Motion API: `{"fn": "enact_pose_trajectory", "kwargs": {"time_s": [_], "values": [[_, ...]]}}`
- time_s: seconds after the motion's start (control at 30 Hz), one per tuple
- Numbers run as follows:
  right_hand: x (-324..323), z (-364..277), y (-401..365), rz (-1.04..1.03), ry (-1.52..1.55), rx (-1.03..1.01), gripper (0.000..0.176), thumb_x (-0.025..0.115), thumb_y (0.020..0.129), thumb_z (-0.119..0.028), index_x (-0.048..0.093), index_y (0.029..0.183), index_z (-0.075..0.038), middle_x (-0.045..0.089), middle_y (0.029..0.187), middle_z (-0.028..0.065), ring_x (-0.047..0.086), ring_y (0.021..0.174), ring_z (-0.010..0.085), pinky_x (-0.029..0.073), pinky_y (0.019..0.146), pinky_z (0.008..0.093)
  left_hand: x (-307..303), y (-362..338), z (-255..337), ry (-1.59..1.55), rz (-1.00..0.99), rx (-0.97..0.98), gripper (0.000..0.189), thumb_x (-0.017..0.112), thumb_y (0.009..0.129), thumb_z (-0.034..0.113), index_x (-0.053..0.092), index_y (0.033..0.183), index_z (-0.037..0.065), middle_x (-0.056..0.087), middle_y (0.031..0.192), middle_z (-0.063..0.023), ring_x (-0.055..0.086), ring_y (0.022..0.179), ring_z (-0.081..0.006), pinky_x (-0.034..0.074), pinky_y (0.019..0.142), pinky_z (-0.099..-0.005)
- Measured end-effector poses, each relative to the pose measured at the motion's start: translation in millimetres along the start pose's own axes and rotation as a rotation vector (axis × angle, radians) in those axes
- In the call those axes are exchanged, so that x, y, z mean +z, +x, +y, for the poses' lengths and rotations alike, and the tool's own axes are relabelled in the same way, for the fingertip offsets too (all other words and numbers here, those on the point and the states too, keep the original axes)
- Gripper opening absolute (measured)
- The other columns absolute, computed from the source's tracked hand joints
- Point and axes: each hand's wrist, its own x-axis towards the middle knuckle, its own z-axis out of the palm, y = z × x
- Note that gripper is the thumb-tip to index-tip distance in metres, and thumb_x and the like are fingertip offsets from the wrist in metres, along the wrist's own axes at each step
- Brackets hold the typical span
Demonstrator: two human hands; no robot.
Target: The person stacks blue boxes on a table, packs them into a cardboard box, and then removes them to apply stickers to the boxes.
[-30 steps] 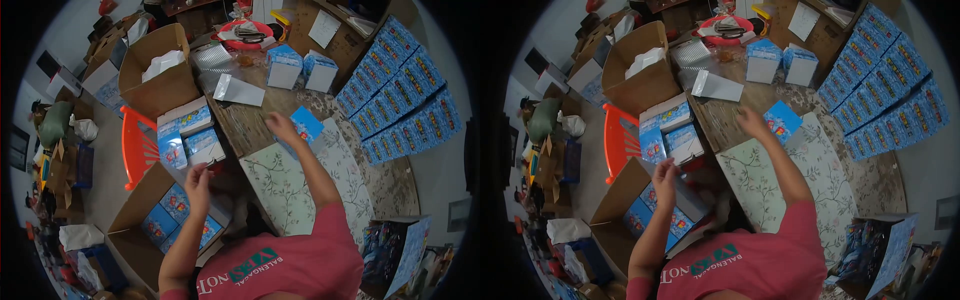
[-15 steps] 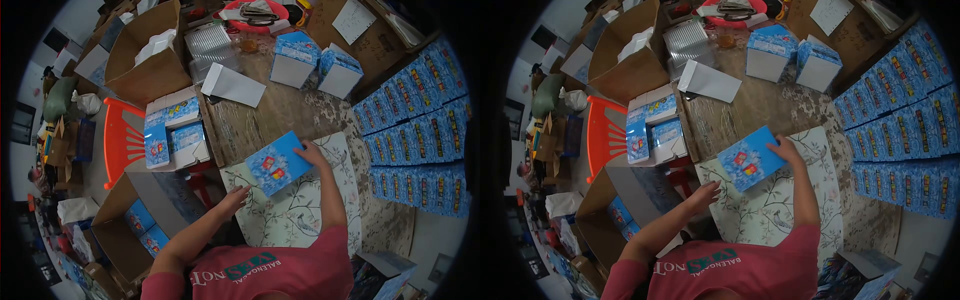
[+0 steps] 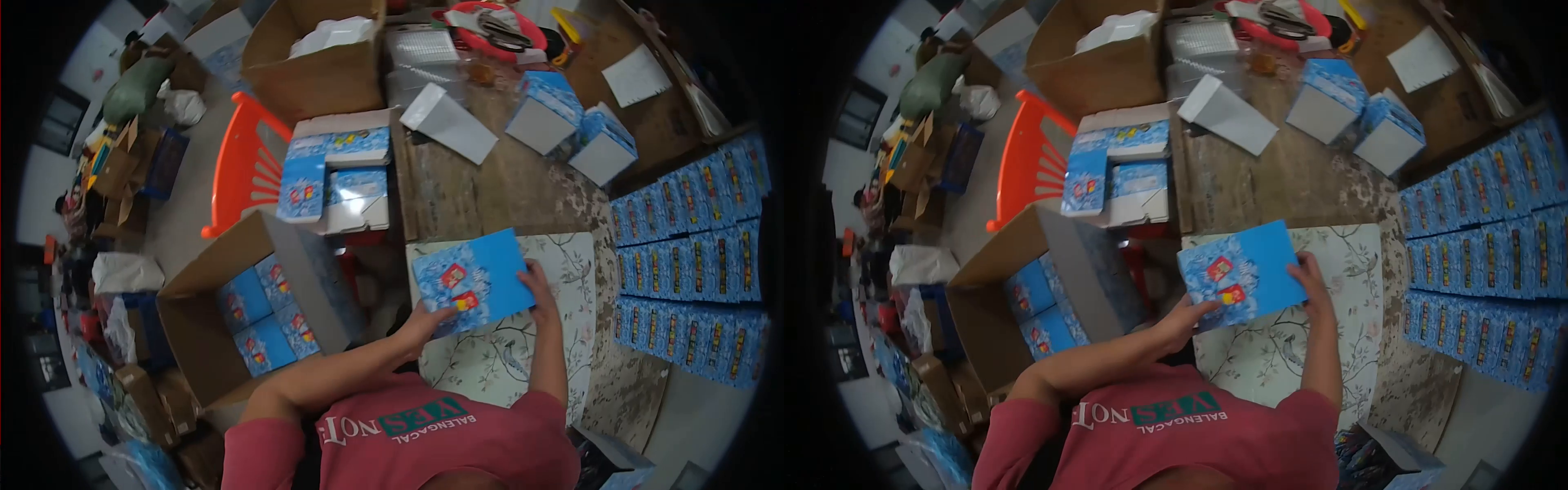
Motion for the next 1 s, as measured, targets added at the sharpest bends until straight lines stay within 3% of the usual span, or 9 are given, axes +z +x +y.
{"fn": "enact_pose_trajectory", "kwargs": {"time_s": [0.2,0.33,0.43,0.57,0.73,0.77,0.8,0.87,1.0], "values": [[89,-107,-60,-0.067,-0.215,-0.225,0.057,0.061,0.076,-0.026,0.040,0.126,-0.006,0.047,0.120,0.0110,0.045,0.111,0.0218,0.037,0.093,0.0316,-19,-97,21,-0.077,-0.057,0.327,0.054,0.062,0.082,0.016,0.035,0.127,0.005,0.052,0.116,-0.0077,0.049,0.107,-0.0167,0.039,0.091,-0.0334],[202,-137,-108,-0.205,-0.395,-0.458,0.064,0.061,0.073,-0.027,0.038,0.128,-0.004,0.044,0.122,0.0134,0.043,0.114,0.0238,0.034,0.096,0.0336,-85,-176,28,-0.123,-0.060,0.555,0.052,0.062,0.081,0.017,0.037,0.125,0.005,0.054,0.113,-0.0062,0.050,0.103,-0.0141,0.039,0.087,-0.0281],[291,-131,-134,-0.269,-0.282,-0.551,0.067,0.061,0.071,-0.028,0.037,0.128,-0.001,0.043,0.123,0.0150,0.041,0.115,0.0244,0.033,0.097,0.0344,-150,-262,45,-0.022,0.119,0.522,0.050,0.060,0.082,0.014,0.038,0.125,0.002,0.054,0.113,-0.0101,0.050,0.105,-0.0161,0.039,0.092,-0.0301],[406,-96,-142,-0.457,-0.345,-0.497,0.069,0.062,0.073,-0.028,0.034,0.130,-0.001,0.042,0.123,0.0162,0.042,0.114,0.0254,0.034,0.096,0.0354,-249,-326,32,-0.050,0.287,0.577,0.042,0.059,0.083,0.021,0.045,0.118,0.002,0.059,0.106,-0.0092,0.057,0.094,-0.0170,0.044,0.084,-0.0312],[520,27,-89,-0.556,-0.272,-0.295,0.067,0.062,0.078,-0.030,0.031,0.130,-0.001,0.043,0.122,0.0157,0.045,0.109,0.0258,0.038,0.093,0.0349,-377,-346,21,0.011,0.539,0.482,0.042,0.057,0.083,0.022,0.047,0.119,0.003,0.060,0.105,-0.0100,0.060,0.092,-0.0195,0.048,0.080,-0.0375],[535,50,-79,-0.552,-0.419,-0.215,0.065,0.062,0.079,-0.032,0.034,0.129,-0.001,0.044,0.121,0.0163,0.047,0.109,0.0261,0.039,0.092,0.0347,-391,-351,19,0.027,0.541,0.518,0.052,0.059,0.083,0.022,0.041,0.126,-0.002,0.052,0.121,-0.0171,0.049,0.115,-0.0246,0.037,0.097,-0.0413],[547,71,-69,-0.543,-0.563,-0.138,0.064,0.062,0.079,-0.034,0.037,0.128,-0.001,0.046,0.121,0.0169,0.048,0.108,0.0264,0.040,0.091,0.0345,-410,-343,9,0.027,0.542,0.526,0.052,0.059,0.083,0.022,0.041,0.126,-0.002,0.052,0.121,-0.0171,0.049,0.115,-0.0246,0.037,0.097,-0.0413],[554,115,-37,-0.566,-0.844,-0.058,0.057,0.062,0.080,-0.034,0.044,0.122,0.000,0.050,0.118,0.0183,0.051,0.107,0.0268,0.042,0.088,0.0345,-443,-319,-15,0.489,1.005,0.621,0.056,0.059,0.083,0.023,0.039,0.129,-0.001,0.046,0.129,-0.0189,0.044,0.120,-0.0275,0.036,0.098,-0.0370],[549,137,-28,-0.642,-1.044,-0.179,0.051,0.062,0.081,-0.032,0.049,0.119,0.000,0.053,0.114,0.0186,0.051,0.108,0.0260,0.042,0.089,0.0346,-434,-347,-37,0.846,1.096,0.841,0.059,0.060,0.080,0.026,0.040,0.128,-0.002,0.045,0.128,-0.0239,0.046,0.117,-0.0350,0.037,0.097,-0.0382]]}}
